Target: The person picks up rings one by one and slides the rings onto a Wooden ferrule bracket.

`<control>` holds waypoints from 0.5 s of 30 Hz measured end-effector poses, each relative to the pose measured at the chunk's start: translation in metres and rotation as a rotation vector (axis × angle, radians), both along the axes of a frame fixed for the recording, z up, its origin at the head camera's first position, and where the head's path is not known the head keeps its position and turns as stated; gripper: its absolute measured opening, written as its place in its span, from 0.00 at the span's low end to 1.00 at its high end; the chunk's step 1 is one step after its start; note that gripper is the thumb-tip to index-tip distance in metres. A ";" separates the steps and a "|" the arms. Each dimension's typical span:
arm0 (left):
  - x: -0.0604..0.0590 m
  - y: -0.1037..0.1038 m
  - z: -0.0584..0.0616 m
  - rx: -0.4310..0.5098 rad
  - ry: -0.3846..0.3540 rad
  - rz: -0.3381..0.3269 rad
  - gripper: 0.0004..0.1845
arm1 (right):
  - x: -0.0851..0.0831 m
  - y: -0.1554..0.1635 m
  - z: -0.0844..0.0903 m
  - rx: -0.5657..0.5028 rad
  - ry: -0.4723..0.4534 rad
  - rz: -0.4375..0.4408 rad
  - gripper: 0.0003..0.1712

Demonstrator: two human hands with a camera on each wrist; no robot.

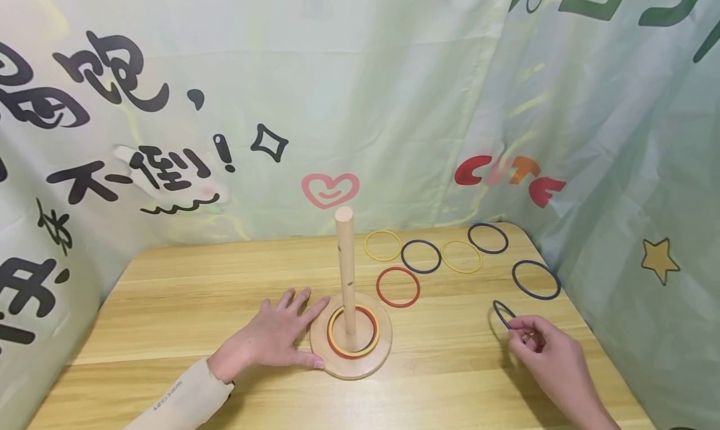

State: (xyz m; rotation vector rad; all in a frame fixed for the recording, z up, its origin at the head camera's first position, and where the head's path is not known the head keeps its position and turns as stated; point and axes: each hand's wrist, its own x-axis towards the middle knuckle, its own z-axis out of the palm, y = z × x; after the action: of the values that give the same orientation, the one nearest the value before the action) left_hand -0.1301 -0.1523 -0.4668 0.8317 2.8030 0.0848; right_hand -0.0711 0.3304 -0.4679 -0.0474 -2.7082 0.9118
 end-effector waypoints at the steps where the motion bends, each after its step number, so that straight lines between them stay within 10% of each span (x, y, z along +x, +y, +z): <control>1: 0.000 0.000 0.000 0.002 0.001 0.001 0.64 | 0.001 -0.005 0.003 -0.011 0.024 0.012 0.07; 15: -0.001 0.000 -0.002 -0.006 -0.008 0.003 0.64 | 0.009 -0.069 0.037 -0.155 0.237 0.255 0.18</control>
State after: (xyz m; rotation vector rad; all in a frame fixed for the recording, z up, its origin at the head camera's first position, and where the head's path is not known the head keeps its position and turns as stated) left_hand -0.1314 -0.1524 -0.4687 0.8241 2.7956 0.0802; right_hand -0.0621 0.2615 -0.4313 0.3589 -2.4557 1.1195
